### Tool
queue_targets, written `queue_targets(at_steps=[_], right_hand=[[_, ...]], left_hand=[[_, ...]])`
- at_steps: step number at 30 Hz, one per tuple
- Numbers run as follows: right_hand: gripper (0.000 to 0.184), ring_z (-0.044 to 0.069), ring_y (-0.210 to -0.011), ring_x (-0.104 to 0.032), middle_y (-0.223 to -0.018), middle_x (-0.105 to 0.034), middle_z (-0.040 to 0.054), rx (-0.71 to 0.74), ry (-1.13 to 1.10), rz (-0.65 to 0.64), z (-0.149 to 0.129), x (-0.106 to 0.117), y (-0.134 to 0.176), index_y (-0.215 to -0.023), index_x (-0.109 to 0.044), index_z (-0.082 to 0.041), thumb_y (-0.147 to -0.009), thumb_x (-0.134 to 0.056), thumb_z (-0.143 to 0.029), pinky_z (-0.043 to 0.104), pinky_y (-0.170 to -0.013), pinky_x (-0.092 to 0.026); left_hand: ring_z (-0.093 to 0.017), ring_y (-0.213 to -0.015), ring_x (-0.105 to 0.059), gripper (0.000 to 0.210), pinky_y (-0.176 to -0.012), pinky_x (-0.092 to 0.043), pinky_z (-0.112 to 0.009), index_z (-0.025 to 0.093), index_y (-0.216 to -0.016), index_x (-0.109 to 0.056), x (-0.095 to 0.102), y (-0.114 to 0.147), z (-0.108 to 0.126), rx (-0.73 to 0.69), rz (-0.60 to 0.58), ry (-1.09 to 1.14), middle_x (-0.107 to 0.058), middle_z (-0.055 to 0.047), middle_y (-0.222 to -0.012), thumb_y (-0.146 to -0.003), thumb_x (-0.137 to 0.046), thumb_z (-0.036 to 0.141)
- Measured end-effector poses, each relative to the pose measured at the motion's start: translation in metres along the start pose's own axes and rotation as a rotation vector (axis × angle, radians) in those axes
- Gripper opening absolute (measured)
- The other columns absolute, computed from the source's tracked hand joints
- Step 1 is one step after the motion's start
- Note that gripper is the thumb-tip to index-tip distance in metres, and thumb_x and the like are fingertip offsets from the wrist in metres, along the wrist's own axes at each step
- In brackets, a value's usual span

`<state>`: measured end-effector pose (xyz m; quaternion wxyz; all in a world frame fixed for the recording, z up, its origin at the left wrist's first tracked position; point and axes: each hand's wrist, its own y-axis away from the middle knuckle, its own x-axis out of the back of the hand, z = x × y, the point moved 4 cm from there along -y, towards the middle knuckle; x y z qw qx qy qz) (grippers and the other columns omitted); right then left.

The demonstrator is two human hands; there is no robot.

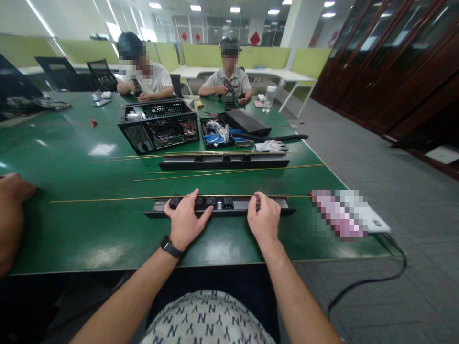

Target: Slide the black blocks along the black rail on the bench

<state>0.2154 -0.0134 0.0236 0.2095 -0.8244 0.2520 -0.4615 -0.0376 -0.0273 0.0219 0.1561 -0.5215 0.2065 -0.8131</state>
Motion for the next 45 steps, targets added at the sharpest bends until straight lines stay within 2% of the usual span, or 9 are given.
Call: queue_targets(at_steps=[9, 30, 45], right_hand=[[0.035, 0.027, -0.099, -0.07, -0.102, -0.077, 0.0121, -0.003, -0.041, -0.031, -0.011, -0.003, 0.002, -0.112, -0.071, -0.017, -0.101, -0.047, -0.038, 0.044, -0.1, -0.046], [0.036, 0.026, -0.102, -0.069, -0.107, -0.078, 0.0128, -0.063, -0.041, -0.03, 0.003, 0.003, -0.004, -0.109, -0.075, -0.017, -0.1, -0.047, -0.037, 0.042, -0.101, -0.046], [0.04, 0.026, -0.095, -0.067, -0.101, -0.077, 0.0132, -0.169, 0.019, 0.022, 0.035, 0.017, -0.014, -0.107, -0.076, -0.017, -0.098, -0.044, -0.039, 0.04, -0.096, -0.047]], left_hand=[[-0.035, -0.128, -0.065, 0.065, -0.121, -0.015, -0.065, 0.02, -0.151, -0.051, -0.002, 0.001, -0.001, -0.007, 0.011, 0.021, -0.072, -0.017, -0.136, -0.097, -0.061, 0.055], [-0.036, -0.129, -0.064, 0.067, -0.121, -0.016, -0.066, 0.02, -0.152, -0.05, -0.001, 0.001, -0.002, 0.004, -0.003, 0.018, -0.071, -0.019, -0.137, -0.097, -0.06, 0.057], [-0.036, -0.129, -0.063, 0.068, -0.121, -0.016, -0.066, 0.02, -0.153, -0.05, -0.001, 0.0, -0.001, 0.016, -0.021, 0.033, -0.07, -0.019, -0.139, -0.096, -0.061, 0.056]])
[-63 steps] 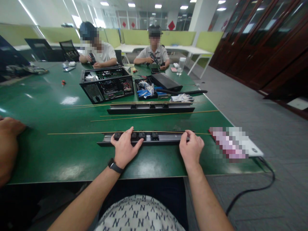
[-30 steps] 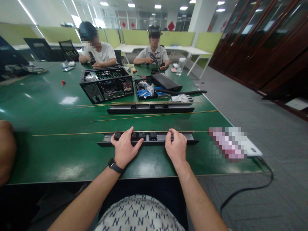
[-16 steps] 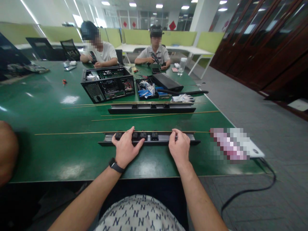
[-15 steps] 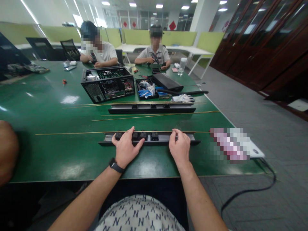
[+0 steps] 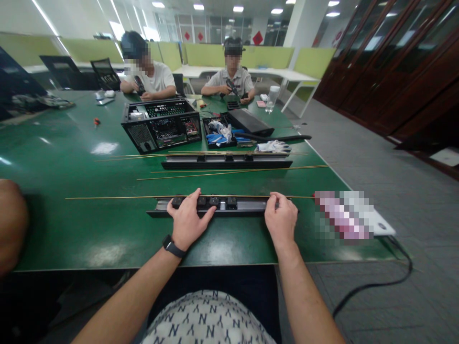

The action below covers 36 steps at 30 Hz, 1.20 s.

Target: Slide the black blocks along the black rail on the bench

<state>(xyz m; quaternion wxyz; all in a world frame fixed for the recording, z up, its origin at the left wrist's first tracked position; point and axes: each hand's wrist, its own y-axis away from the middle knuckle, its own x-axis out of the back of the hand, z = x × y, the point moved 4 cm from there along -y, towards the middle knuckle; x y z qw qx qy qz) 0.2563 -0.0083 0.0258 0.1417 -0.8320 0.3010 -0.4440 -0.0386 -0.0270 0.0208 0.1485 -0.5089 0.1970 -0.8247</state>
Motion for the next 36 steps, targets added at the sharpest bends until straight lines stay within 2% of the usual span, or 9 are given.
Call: queue_targets(at_steps=[11, 21, 26, 31, 36], right_hand=[[0.047, 0.028, -0.089, -0.065, -0.098, -0.076, 0.0172, -0.198, 0.103, 0.095, 0.055, 0.017, -0.022, -0.111, -0.077, -0.012, -0.093, -0.044, -0.041, 0.04, -0.088, -0.047], [0.044, 0.028, -0.089, -0.062, -0.099, -0.073, 0.0181, -0.328, 0.122, 0.148, 0.077, 0.034, -0.037, -0.113, -0.075, -0.012, -0.092, -0.044, -0.036, 0.04, -0.086, -0.044], [0.04, 0.027, -0.089, -0.059, -0.101, -0.071, 0.0196, -0.418, 0.172, 0.145, 0.101, 0.046, -0.05, -0.115, -0.073, -0.01, -0.093, -0.047, -0.032, 0.039, -0.084, -0.041], [0.042, 0.026, -0.088, -0.058, -0.106, -0.072, 0.0197, -0.477, 0.191, 0.184, 0.124, 0.053, -0.062, -0.121, -0.072, -0.011, -0.092, -0.05, -0.031, 0.039, -0.084, -0.04], [0.047, 0.03, -0.093, -0.058, -0.11, -0.071, 0.0243, -0.497, 0.221, 0.209, 0.135, 0.055, -0.069, -0.126, -0.071, -0.006, -0.092, -0.048, -0.031, 0.041, -0.085, -0.038]], left_hand=[[-0.035, -0.128, -0.065, 0.067, -0.122, -0.015, -0.066, 0.019, -0.152, -0.05, 0.002, 0.0, 0.002, -0.013, 0.019, 0.003, -0.071, -0.018, -0.137, -0.096, -0.062, 0.055], [-0.036, -0.129, -0.064, 0.068, -0.122, -0.016, -0.067, 0.02, -0.152, -0.05, 0.0, 0.0, 0.0, 0.006, 0.003, -0.011, -0.07, -0.019, -0.139, -0.096, -0.061, 0.057], [-0.036, -0.128, -0.064, 0.068, -0.122, -0.016, -0.067, 0.02, -0.152, -0.051, 0.001, 0.0, 0.001, -0.001, 0.009, -0.008, -0.071, -0.019, -0.138, -0.095, -0.062, 0.056], [-0.035, -0.128, -0.064, 0.068, -0.122, -0.015, -0.067, 0.02, -0.152, -0.05, 0.0, 0.0, -0.001, -0.004, 0.021, 0.003, -0.071, -0.018, -0.137, -0.096, -0.063, 0.055], [-0.036, -0.128, -0.064, 0.068, -0.122, -0.015, -0.066, 0.02, -0.152, -0.05, -0.001, 0.0, -0.001, -0.003, 0.014, -0.005, -0.07, -0.018, -0.139, -0.096, -0.062, 0.056]])
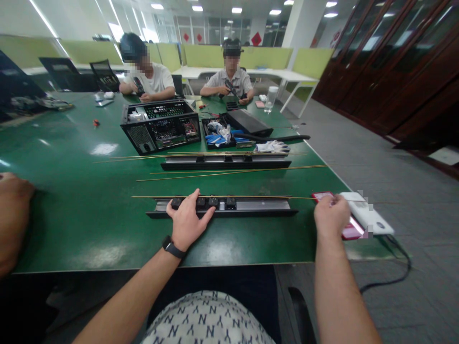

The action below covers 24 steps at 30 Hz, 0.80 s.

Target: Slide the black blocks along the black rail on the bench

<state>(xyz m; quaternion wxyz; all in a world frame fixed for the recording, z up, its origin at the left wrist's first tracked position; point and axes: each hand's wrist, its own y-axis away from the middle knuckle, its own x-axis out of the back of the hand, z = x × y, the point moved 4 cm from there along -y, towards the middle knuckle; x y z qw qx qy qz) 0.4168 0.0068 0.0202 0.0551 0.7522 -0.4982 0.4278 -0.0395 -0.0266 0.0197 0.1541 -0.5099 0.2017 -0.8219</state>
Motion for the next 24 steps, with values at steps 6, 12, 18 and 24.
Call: queue_targets(at_steps=[6, 12, 18, 24], right_hand=[[0.051, 0.03, -0.092, -0.057, -0.11, -0.07, 0.0242, -0.009, -0.004, 0.019, 0.005, 0.0, -0.007, -0.131, -0.068, -0.007, -0.091, -0.048, -0.033, 0.042, -0.084, -0.037], [0.051, 0.031, -0.092, -0.057, -0.109, -0.07, 0.0244, -0.011, -0.008, 0.042, 0.008, -0.001, -0.012, -0.131, -0.068, -0.005, -0.091, -0.05, -0.032, 0.042, -0.083, -0.036], [0.054, 0.032, -0.093, -0.059, -0.113, -0.071, 0.0267, -0.029, 0.01, 0.045, 0.013, -0.003, -0.021, -0.135, -0.067, -0.003, -0.091, -0.051, -0.029, 0.043, -0.082, -0.036], [0.054, 0.032, -0.095, -0.057, -0.115, -0.068, 0.0287, -0.048, 0.034, 0.044, 0.013, 0.001, -0.029, -0.135, -0.067, -0.002, -0.089, -0.049, -0.026, 0.044, -0.083, -0.036]], left_hand=[[-0.036, -0.128, -0.064, 0.068, -0.122, -0.016, -0.065, 0.021, -0.152, -0.05, -0.001, 0.0, 0.0, 0.008, -0.002, -0.001, -0.071, -0.018, -0.138, -0.096, -0.062, 0.057], [-0.036, -0.129, -0.063, 0.069, -0.123, -0.015, -0.065, 0.021, -0.153, -0.049, -0.001, 0.0, 0.0, 0.008, -0.008, -0.005, -0.07, -0.019, -0.14, -0.096, -0.061, 0.058], [-0.036, -0.128, -0.064, 0.068, -0.122, -0.016, -0.066, 0.02, -0.153, -0.05, 0.001, 0.0, 0.001, 0.005, -0.005, 0.007, -0.07, -0.018, -0.139, -0.096, -0.061, 0.056], [-0.035, -0.128, -0.064, 0.068, -0.122, -0.016, -0.065, 0.02, -0.152, -0.05, 0.002, 0.0, 0.002, 0.003, -0.004, 0.01, -0.071, -0.018, -0.138, -0.096, -0.062, 0.056]])
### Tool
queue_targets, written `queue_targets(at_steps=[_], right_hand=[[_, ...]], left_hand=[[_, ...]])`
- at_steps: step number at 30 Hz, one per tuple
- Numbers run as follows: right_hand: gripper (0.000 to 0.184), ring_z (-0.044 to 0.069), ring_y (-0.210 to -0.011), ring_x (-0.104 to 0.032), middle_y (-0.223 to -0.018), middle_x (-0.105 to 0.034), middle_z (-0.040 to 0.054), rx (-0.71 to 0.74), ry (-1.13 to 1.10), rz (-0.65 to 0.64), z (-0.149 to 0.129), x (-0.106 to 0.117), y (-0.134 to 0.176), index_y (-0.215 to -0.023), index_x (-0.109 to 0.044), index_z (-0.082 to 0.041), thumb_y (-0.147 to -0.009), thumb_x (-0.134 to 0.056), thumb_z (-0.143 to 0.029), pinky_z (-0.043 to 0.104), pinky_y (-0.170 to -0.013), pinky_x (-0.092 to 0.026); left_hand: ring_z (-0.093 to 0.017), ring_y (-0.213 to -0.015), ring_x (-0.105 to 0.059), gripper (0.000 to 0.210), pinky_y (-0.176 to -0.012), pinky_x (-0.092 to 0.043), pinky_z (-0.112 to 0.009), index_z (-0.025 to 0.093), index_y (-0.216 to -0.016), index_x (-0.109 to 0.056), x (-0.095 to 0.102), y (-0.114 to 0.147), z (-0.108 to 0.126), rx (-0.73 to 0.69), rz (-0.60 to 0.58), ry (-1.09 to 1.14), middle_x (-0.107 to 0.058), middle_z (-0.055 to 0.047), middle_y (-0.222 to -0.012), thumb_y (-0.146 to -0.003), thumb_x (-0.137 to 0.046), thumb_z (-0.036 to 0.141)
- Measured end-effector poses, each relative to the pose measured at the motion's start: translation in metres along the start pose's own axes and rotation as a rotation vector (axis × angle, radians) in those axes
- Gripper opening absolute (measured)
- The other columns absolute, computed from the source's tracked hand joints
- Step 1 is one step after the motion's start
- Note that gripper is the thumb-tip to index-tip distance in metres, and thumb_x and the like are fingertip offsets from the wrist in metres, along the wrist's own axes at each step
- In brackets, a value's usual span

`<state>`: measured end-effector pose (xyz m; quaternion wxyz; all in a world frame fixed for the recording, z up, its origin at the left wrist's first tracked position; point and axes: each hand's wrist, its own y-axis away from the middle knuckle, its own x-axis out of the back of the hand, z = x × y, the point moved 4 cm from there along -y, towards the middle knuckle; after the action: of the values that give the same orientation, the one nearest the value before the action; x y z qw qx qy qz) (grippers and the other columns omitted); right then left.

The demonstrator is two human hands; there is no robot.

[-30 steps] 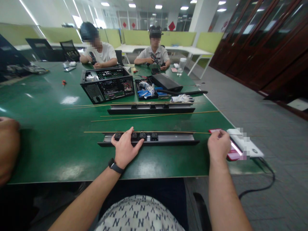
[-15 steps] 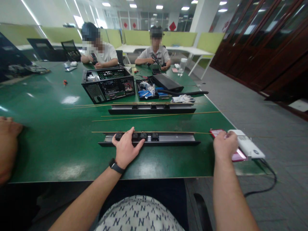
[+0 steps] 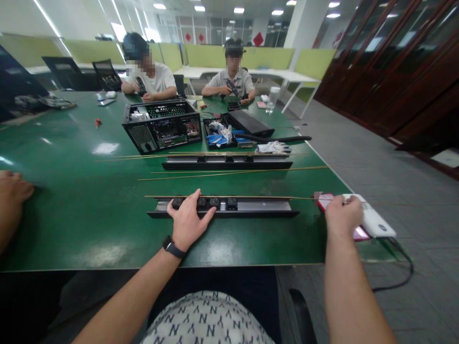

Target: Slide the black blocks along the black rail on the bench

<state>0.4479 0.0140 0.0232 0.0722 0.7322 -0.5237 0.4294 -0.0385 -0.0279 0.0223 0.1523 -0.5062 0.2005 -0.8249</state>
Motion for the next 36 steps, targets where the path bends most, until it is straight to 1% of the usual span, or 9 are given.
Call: queue_targets(at_steps=[2, 6, 9, 20, 25, 28, 36], right_hand=[[0.055, 0.032, -0.095, -0.057, -0.114, -0.068, 0.0287, -0.01, 0.006, -0.005, 0.0, 0.001, -0.002, -0.135, -0.066, -0.001, -0.089, -0.05, -0.026, 0.044, -0.083, -0.037], [0.055, 0.032, -0.095, -0.056, -0.113, -0.068, 0.0247, -0.016, 0.01, -0.017, 0.001, 0.002, -0.005, -0.136, -0.065, -0.004, -0.09, -0.05, -0.03, 0.043, -0.085, -0.038], [0.054, 0.032, -0.095, -0.055, -0.112, -0.067, 0.0237, -0.026, 0.013, -0.015, 0.004, 0.003, -0.007, -0.135, -0.066, -0.004, -0.09, -0.05, -0.03, 0.043, -0.087, -0.039], [0.05, 0.032, -0.092, -0.055, -0.108, -0.067, 0.0265, -0.045, 0.009, 0.022, 0.013, 0.001, -0.018, -0.13, -0.067, -0.002, -0.088, -0.052, -0.026, 0.044, -0.083, -0.036], [0.045, 0.032, -0.088, -0.053, -0.101, -0.066, 0.0257, -0.049, 0.003, 0.035, 0.016, 0.0, -0.022, -0.122, -0.069, -0.004, -0.086, -0.053, -0.026, 0.045, -0.081, -0.033], [0.045, 0.031, -0.086, -0.051, -0.101, -0.066, 0.0256, -0.06, 0.011, 0.029, 0.017, -0.001, -0.023, -0.121, -0.07, -0.004, -0.086, -0.053, -0.027, 0.045, -0.08, -0.032], [0.053, 0.029, -0.086, -0.051, -0.103, -0.066, 0.0229, -0.088, 0.03, 0.009, 0.018, -0.001, -0.021, -0.132, -0.068, -0.005, -0.087, -0.052, -0.028, 0.044, -0.081, -0.034]], left_hand=[[-0.035, -0.128, -0.064, 0.068, -0.122, -0.015, -0.066, 0.019, -0.152, -0.05, 0.0, 0.0, 0.0, -0.001, 0.0, -0.004, -0.071, -0.018, -0.138, -0.096, -0.062, 0.056], [-0.035, -0.128, -0.065, 0.067, -0.122, -0.015, -0.065, 0.019, -0.151, -0.05, -0.001, 0.001, -0.002, -0.009, 0.008, -0.009, -0.071, -0.017, -0.138, -0.096, -0.062, 0.055], [-0.035, -0.128, -0.065, 0.068, -0.122, -0.015, -0.065, 0.019, -0.152, -0.05, -0.003, 0.001, -0.003, -0.008, 0.009, -0.017, -0.071, -0.017, -0.138, -0.096, -0.061, 0.057], [-0.035, -0.128, -0.065, 0.068, -0.122, -0.014, -0.066, 0.02, -0.152, -0.05, -0.003, 0.0, -0.002, -0.005, 0.005, -0.005, -0.071, -0.018, -0.139, -0.096, -0.063, 0.056], [-0.035, -0.127, -0.065, 0.068, -0.121, -0.015, -0.066, 0.02, -0.152, -0.051, -0.002, 0.0, -0.002, -0.01, 0.014, -0.002, -0.072, -0.018, -0.137, -0.096, -0.063, 0.056], [-0.036, -0.127, -0.065, 0.067, -0.121, -0.016, -0.066, 0.019, -0.151, -0.051, -0.002, 0.0, -0.002, -0.013, 0.015, -0.004, -0.072, -0.017, -0.136, -0.096, -0.062, 0.056], [-0.035, -0.128, -0.065, 0.068, -0.121, -0.016, -0.066, 0.02, -0.152, -0.05, -0.004, 0.001, -0.002, -0.011, 0.012, -0.004, -0.071, -0.018, -0.138, -0.095, -0.064, 0.056]])
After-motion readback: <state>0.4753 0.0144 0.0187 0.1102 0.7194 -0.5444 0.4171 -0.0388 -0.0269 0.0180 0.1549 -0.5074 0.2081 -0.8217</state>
